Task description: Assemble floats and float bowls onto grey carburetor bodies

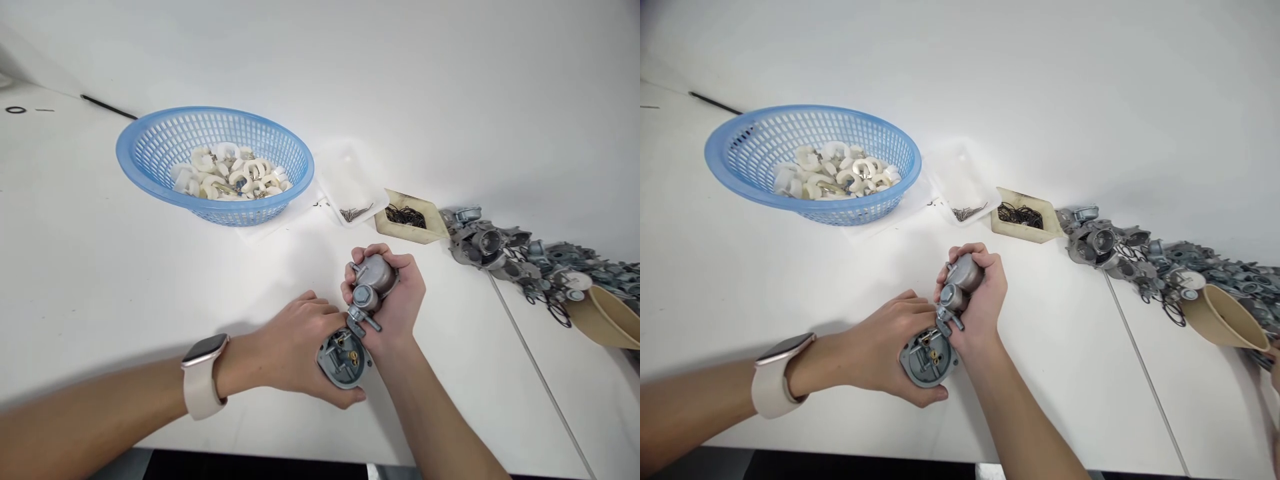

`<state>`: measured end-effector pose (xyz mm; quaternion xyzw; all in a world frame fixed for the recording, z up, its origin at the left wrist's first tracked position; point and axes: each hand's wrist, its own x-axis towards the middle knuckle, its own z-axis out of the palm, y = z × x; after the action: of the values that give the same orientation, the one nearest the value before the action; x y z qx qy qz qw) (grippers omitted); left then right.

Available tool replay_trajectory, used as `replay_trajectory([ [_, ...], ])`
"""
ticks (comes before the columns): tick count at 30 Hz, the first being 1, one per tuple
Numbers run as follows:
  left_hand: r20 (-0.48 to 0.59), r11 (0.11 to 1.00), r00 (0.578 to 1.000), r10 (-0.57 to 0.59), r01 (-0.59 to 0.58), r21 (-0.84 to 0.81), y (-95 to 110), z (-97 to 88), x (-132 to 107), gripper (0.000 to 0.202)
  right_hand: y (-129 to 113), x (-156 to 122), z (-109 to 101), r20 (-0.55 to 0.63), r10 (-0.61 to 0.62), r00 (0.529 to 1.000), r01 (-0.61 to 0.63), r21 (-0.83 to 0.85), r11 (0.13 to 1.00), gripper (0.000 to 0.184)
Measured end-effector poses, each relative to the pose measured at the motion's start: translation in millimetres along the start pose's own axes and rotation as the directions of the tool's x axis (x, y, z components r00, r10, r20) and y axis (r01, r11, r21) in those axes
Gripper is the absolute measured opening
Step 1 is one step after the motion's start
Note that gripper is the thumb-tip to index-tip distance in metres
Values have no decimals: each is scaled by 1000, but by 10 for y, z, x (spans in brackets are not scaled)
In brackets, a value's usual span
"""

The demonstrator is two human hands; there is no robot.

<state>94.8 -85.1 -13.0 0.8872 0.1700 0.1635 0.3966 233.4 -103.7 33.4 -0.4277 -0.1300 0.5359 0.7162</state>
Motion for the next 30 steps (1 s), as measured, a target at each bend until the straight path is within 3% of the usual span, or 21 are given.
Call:
replay_trajectory([
  [17, -38, 997, 996, 78, -77, 14, -29, 24, -34, 51, 5, -120, 6, 229, -115, 967, 131, -54, 990, 12],
  [30, -34, 996, 995, 93, -94, -8, -20, 16, -39, 49, 10, -160, 5, 282, -140, 949, 158, -39, 987, 13],
])
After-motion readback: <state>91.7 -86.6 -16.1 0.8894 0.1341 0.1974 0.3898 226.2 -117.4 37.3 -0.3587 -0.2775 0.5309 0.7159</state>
